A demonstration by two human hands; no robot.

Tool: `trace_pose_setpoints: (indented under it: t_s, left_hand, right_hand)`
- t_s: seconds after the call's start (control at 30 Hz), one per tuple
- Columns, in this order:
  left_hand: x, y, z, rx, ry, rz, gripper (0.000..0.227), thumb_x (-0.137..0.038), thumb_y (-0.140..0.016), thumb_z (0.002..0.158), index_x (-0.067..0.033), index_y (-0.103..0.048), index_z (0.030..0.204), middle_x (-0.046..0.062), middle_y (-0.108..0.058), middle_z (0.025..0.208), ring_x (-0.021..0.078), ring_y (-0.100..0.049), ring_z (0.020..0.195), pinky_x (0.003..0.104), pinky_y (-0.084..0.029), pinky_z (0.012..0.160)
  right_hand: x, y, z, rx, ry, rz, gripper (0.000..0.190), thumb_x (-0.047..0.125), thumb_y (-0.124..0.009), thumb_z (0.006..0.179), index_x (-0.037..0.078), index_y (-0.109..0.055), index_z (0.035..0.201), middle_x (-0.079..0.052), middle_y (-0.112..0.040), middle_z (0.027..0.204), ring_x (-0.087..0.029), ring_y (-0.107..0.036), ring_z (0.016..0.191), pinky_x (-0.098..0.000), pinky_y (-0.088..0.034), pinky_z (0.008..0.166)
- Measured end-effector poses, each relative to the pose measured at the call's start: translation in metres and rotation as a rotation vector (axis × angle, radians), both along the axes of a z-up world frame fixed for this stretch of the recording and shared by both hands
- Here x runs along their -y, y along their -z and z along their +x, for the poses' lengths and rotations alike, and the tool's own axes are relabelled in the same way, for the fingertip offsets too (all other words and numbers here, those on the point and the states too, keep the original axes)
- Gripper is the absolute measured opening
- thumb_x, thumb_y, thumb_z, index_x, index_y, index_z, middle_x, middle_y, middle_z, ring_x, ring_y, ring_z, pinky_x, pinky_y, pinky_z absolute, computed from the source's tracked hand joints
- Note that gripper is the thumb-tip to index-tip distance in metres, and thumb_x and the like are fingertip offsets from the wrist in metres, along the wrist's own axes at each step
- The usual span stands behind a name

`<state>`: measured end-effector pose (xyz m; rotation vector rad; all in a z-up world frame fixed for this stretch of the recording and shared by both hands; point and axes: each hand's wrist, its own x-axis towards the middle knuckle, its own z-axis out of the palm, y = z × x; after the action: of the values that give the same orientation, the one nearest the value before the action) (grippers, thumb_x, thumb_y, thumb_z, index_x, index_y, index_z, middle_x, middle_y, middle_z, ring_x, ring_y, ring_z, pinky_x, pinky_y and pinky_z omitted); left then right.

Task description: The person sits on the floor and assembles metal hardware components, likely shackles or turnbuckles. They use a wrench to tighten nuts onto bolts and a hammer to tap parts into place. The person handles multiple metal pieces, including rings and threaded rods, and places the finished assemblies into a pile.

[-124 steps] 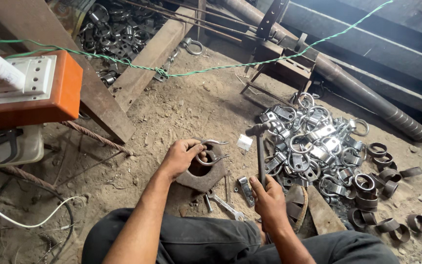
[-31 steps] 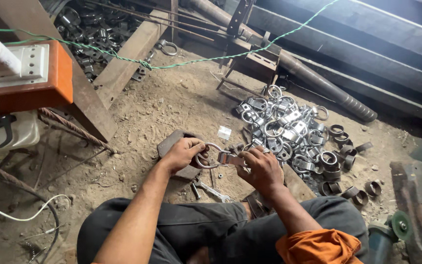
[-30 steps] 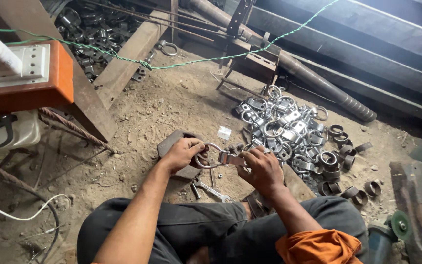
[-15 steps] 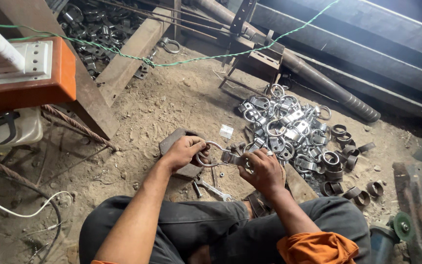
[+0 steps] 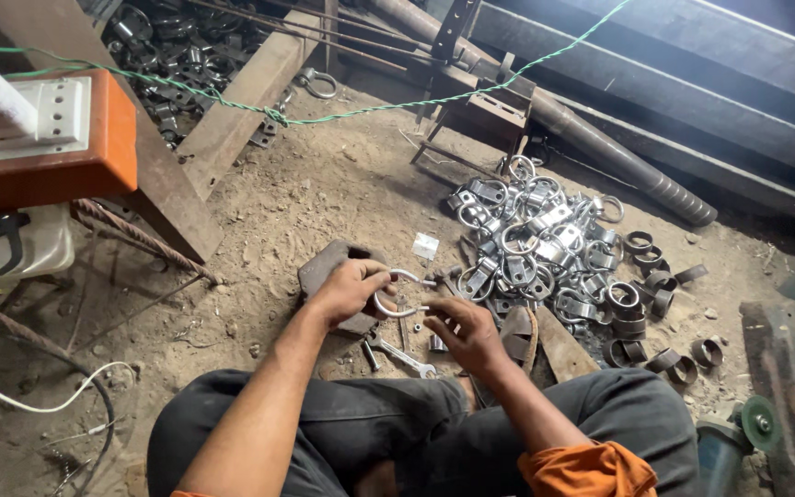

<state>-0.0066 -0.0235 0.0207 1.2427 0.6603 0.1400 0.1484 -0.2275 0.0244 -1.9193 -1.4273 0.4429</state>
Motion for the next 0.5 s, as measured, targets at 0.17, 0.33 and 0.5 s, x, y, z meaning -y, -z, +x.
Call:
trace_pose_setpoints:
  t_s: [0.17, 0.33, 0.5]
  left_hand:
    - [0.012, -0.017, -0.006, -0.027, 0.177, 0.291, 0.042, -0.018, -0.073, 0.089, -0.0127, -0.060, 0.129, 0.006, -0.069, 0.108, 0.0214, -0.072, 0.091, 0.035, -0.062, 0.079]
    - [0.016, -0.019, -0.009, 0.069, 0.201, 0.695, 0.027, -0.024, -0.074, 0.091, -0.0117, -0.074, 0.115, 0.005, -0.078, 0.098, 0.0189, -0.074, 0.091, 0.034, -0.055, 0.082]
    - [0.011, -0.021, -0.009, 0.040, 0.166, 0.970, 0.020, -0.026, -0.069, 0.094, -0.0149, -0.081, 0.106, 0.007, -0.080, 0.093, 0.0228, -0.070, 0.088, 0.039, -0.054, 0.080]
  right_hand:
    - [-0.002, 0.033, 0.013, -0.604, 0.203, 0.028, 0.020, 0.017, -0.063, 0.100, 0.001, -0.075, 0.103, -0.005, -0.072, 0.076, -0.011, -0.064, 0.064, -0.0282, -0.054, 0.058]
    - [0.003, 0.053, 0.028, -1.008, 0.173, 0.090, 0.023, 0.019, -0.062, 0.102, -0.002, -0.070, 0.098, -0.007, -0.070, 0.079, -0.013, -0.063, 0.067, -0.0289, -0.053, 0.063]
    - [-0.003, 0.045, 0.031, -1.060, 0.215, 0.065, 0.027, 0.024, -0.060, 0.103, -0.001, -0.069, 0.101, -0.010, -0.072, 0.085, -0.017, -0.067, 0.074, -0.0330, -0.056, 0.067]
